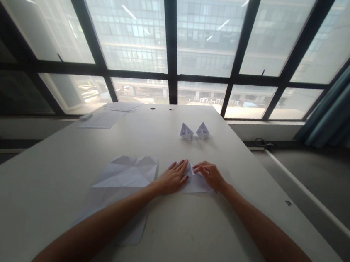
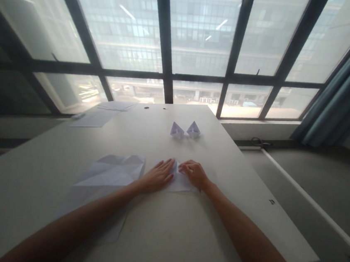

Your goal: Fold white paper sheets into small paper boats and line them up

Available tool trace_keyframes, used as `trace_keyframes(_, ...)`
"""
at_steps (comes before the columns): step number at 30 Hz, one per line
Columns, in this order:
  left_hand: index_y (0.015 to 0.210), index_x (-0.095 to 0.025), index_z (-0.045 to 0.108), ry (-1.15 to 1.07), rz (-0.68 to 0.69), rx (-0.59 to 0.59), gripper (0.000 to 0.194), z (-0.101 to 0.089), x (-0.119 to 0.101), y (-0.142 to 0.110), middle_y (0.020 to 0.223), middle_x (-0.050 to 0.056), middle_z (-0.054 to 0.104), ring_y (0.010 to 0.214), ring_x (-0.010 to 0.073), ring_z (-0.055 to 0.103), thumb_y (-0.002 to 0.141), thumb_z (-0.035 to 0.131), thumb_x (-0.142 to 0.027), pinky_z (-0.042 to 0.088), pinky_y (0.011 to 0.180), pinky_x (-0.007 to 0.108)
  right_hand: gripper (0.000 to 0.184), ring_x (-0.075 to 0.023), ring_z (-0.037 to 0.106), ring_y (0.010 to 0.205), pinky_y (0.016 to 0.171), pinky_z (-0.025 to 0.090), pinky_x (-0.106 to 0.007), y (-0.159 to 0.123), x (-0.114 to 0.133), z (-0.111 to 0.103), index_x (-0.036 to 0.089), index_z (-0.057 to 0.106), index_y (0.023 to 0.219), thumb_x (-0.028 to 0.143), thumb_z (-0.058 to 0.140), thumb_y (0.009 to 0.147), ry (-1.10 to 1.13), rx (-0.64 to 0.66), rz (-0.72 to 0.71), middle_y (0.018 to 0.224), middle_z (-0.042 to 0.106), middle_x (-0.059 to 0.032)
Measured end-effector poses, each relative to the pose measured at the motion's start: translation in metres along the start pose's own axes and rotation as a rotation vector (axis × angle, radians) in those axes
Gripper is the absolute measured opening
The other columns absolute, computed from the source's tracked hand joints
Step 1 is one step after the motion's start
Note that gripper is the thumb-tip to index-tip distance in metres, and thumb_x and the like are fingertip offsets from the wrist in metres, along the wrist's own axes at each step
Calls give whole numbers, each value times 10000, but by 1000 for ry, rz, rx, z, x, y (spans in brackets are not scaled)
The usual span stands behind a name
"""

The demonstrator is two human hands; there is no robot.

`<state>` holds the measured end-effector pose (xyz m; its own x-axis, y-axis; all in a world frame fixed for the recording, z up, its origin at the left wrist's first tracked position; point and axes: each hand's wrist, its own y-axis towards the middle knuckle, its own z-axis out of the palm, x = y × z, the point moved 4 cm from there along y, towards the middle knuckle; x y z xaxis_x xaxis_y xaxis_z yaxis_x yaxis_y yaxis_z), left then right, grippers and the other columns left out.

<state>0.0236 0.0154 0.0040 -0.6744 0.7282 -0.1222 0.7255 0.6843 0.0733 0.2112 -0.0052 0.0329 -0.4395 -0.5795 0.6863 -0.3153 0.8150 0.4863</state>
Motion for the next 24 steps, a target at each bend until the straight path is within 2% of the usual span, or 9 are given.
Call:
trace_keyframes(4, 1556, -135, 121, 3, 8, 4, 639, 1, 0, 0, 1610, 110, 145, 1492, 207, 89, 1027, 119, -494, 101, 1197, 401, 283, -194, 665, 963, 929, 489, -337, -1, -1, 9, 232, 760, 859, 383, 534, 938, -100, 118, -20, 951, 751, -45)
trace_keyframes(7, 1556, -194, 161, -2, 18, 16, 620, 0, 0, 1, 1616, 64, 135, 1493, 230, 88, 1023, 130, -511, 116, 1192, 439, 164, -194, 653, 998, 956, 478, -337, -2, -3, 11, 250, 759, 915, 287, 602, 888, -164, 148, -24, 995, 745, -37)
trace_keyframes(11, 1523, -278, 278, -32, 0, 18, 573, -3, 0, 2, 1604, 11, 219, 1483, 246, 155, 1018, 174, -526, 159, 1183, 464, 153, -186, 636, 1028, 964, 471, -327, -2, -3, 12, 254, 750, 955, 247, 622, 872, -175, 163, -59, 1021, 729, -38)
trace_keyframes(14, 1455, -305, 401, -37, -60, -40, 519, -8, -1, 2, 1560, 13, 339, 1457, 244, 241, 1012, 235, -519, 209, 1172, 453, 172, -193, 617, 1068, 989, 449, -348, -2, -1, 13, 264, 739, 1011, 271, 643, 869, -221, 182, -78, 1078, 706, -50)
trace_keyframes(16, 1421, -311, 436, -23, -63, -77, 509, -11, -3, 0, 1543, 16, 369, 1459, 254, 231, 997, 283, -549, 201, 1172, 472, 203, -204, 597, 1104, 1007, 430, -369, -2, 1, 14, 274, 728, 1051, 283, 665, 858, -267, 190, -75, 1117, 689, -54)
trace_keyframes(20, 1496, -289, 308, -34, -6, -54, 596, -13, -7, -3, 1585, 25, 282, 1484, 255, 145, 985, 279, -595, 144, 1182, 492, 280, -217, 553, 1166, 1037, 390, -394, -2, 2, 14, 286, 696, 1125, 306, 683, 847, -329, 208, -55, 1183, 663, -53)
trace_keyframes(24, 1548, -276, 183, -38, 31, 8, 672, -10, -5, -4, 1609, 35, 194, 1488, 265, 122, 977, 263, -621, 117, 1184, 490, 518, -265, 451, 1287, 1099, 301, -469, -4, -6, 11, 282, 601, 1287, 431, 713, 804, -456, 192, 16, 1346, 565, -89)
